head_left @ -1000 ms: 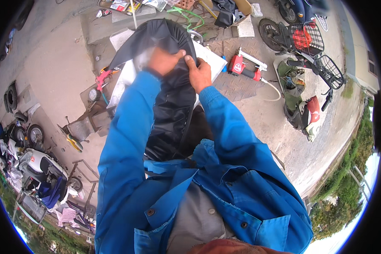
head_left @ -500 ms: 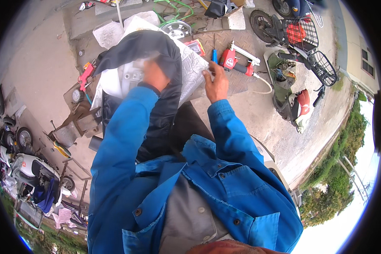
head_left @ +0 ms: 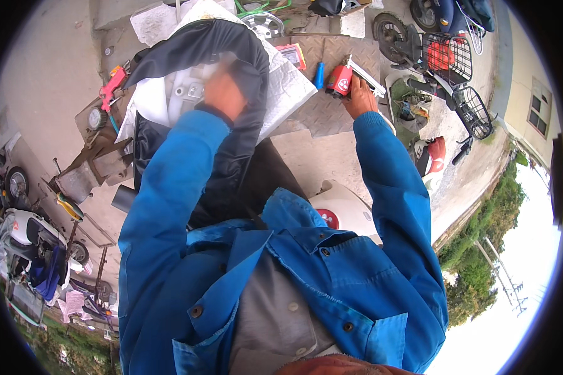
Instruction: The person stretches a black vinyl cover over a scooter seat and secures it using a red pneumatic staple gun. They repeatedly smooth the material, reposition the seat, and fire staples along the edges to attach the cover.
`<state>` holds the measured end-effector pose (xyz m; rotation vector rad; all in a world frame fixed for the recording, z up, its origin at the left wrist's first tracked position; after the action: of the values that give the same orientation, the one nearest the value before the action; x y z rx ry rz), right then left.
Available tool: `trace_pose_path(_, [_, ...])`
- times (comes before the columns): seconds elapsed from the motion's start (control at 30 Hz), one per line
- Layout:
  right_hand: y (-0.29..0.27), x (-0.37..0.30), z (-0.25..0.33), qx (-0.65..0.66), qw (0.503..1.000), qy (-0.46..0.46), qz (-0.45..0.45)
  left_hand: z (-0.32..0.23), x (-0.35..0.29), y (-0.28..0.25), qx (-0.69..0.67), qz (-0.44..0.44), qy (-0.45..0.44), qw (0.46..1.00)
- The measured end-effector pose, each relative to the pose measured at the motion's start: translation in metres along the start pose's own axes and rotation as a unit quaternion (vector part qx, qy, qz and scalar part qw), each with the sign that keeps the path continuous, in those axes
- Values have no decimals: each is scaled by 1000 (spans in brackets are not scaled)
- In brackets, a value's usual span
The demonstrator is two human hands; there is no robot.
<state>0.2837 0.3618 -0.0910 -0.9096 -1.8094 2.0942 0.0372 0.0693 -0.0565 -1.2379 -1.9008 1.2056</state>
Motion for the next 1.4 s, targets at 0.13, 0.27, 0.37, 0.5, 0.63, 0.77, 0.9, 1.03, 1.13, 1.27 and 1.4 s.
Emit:
trace_pose_path(0.13, [-75,-7,39,33,997,-42,49,37,-2,64,-128,21,-143,981])
trace_pose_path(0.27, [-125,-42,135,31,982,-172,66,15,5,14,-95,6,-42,995])
trace_pose_path(0.37, [-107,-42,183,30,974,-211,78,0,6,-4,-20,4,15,1000])
trace_pose_path(0.5, [-99,-36,207,41,968,-237,70,7,5,-3,-96,-1,-40,995])
trace_pose_path(0.63, [-88,-25,216,14,967,-226,118,9,0,-6,-155,-79,-6,985])
trace_pose_path(0.77, [-83,-21,224,-32,965,-202,161,7,-1,-16,-178,-78,-15,981])
trace_pose_path(0.9, [-84,-15,238,-54,963,-165,204,12,0,-18,-158,-117,-3,980])
trace_pose_path(1.03, [-91,-10,253,-78,963,-135,221,14,-4,-29,-212,-164,10,963])
trace_pose_path(1.13, [-96,-7,259,-88,963,-123,224,17,-6,-30,-242,-206,16,948])
trace_pose_path(1.27, [-94,-9,260,-97,962,-115,229,23,-12,-9,-293,-89,-17,952])
trace_pose_path(1.4, [-92,-20,243,-69,963,-123,231,17,-1,-12,-254,-17,-63,965])
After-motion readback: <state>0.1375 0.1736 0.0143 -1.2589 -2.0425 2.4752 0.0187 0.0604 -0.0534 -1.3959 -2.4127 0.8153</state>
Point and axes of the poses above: each hand's wrist, its own x-axis towards the middle knuckle, its own y-axis out of the palm, z = x × y, the point moved 5 cm from there along x, towards the middle knuckle, and after that the axes turned 1 degree about -z, right-handed, at the moved point
